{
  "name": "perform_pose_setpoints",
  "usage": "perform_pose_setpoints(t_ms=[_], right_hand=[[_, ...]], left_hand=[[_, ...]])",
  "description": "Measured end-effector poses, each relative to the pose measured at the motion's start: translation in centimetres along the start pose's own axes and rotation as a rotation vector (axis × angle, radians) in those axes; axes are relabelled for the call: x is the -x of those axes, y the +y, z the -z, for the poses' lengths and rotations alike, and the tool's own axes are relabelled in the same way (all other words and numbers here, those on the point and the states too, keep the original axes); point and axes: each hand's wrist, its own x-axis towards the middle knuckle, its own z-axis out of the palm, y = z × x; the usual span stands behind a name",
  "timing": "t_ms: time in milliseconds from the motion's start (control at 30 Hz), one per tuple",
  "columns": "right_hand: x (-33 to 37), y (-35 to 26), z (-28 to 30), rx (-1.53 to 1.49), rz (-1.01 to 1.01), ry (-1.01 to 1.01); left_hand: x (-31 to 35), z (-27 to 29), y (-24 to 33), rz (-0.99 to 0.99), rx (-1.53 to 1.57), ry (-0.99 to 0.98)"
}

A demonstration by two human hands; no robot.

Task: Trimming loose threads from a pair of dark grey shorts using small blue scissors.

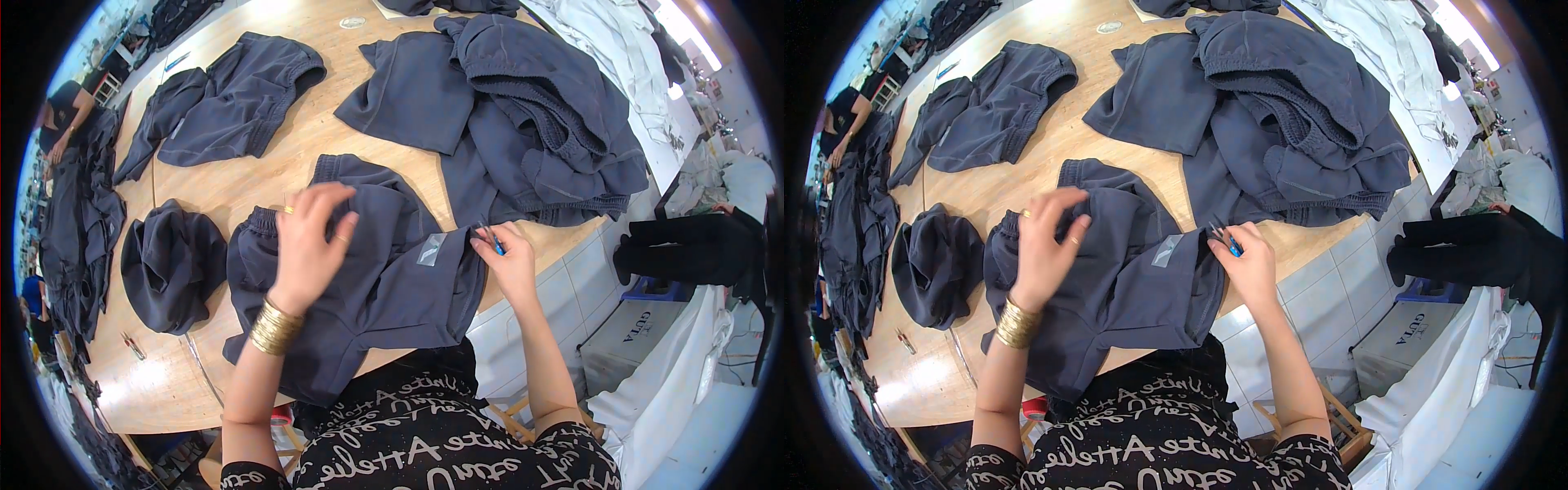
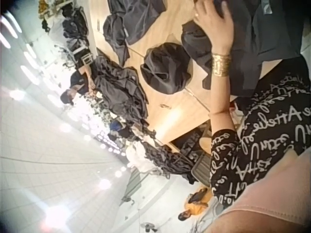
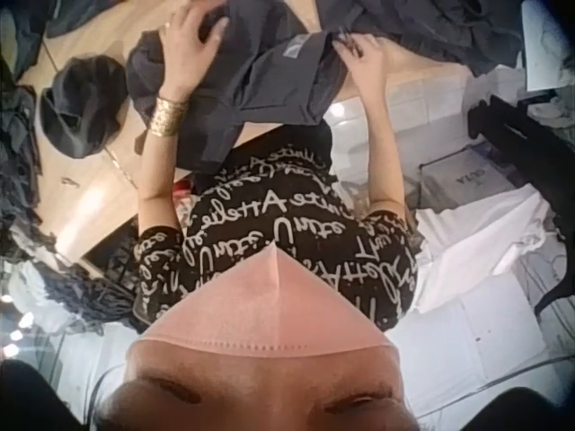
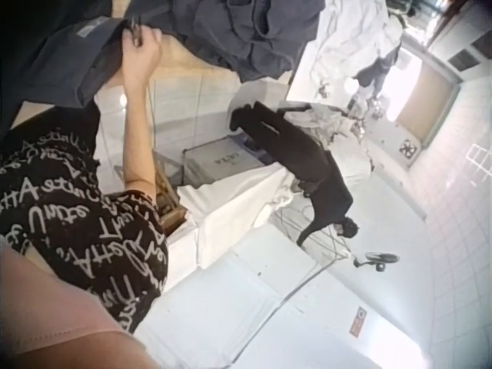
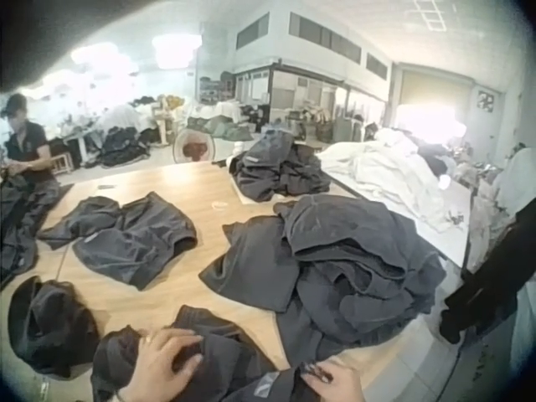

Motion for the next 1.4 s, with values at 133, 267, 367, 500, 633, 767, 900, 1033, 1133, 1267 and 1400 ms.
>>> perform_pose_setpoints(t_ms=[133, 267, 367, 500, 633, 767, 900, 1033, 1133, 1267, 1400], right_hand=[[0.8, -3.4, -0.8, -0.200, 0.144, 0.083], [1.8, -6.2, -1.4, -0.210, 0.423, 0.050], [1.9, -6.8, -1.6, -0.117, 0.734, 0.156], [2.2, -7.0, -3.1, -0.138, 0.859, 0.190], [2.6, -7.7, -3.6, -0.153, 0.884, 0.208], [2.9, -8.0, -3.7, -0.195, 0.870, 0.148], [1.5, -7.9, -3.5, -0.129, 0.769, 0.208], [-1.7, -7.2, -2.3, -0.040, 0.449, 0.171], [-1.3, -5.9, -0.3, -0.047, 0.439, 0.105], [1.6, -3.9, 0.9, -0.147, 0.115, -0.279], [4.2, -1.7, 0.2, -0.404, -0.297, -0.316]], left_hand=[[0.9, -0.7, 6.5, 0.136, 0.666, -0.229], [1.4, -1.1, 8.2, 0.169, 0.631, -0.217], [1.9, -1.1, 7.1, 0.292, 0.851, 0.036], [3.8, -0.7, 6.2, 0.129, 0.798, 0.134], [5.1, -0.6, 5.9, 0.175, 0.869, 0.211], [5.5, -0.5, 5.7, 0.133, 0.870, 0.215], [4.9, -1.1, 5.3, 0.215, 0.864, 0.254], [4.7, -0.6, 5.1, 0.330, 0.748, 0.209], [6.0, 0.1, 4.5, 0.193, 0.700, -0.029], [6.1, -0.4, 5.5, 0.209, 0.824, -0.420], [5.4, -4.1, 6.3, -0.248, 0.530, -0.418]])
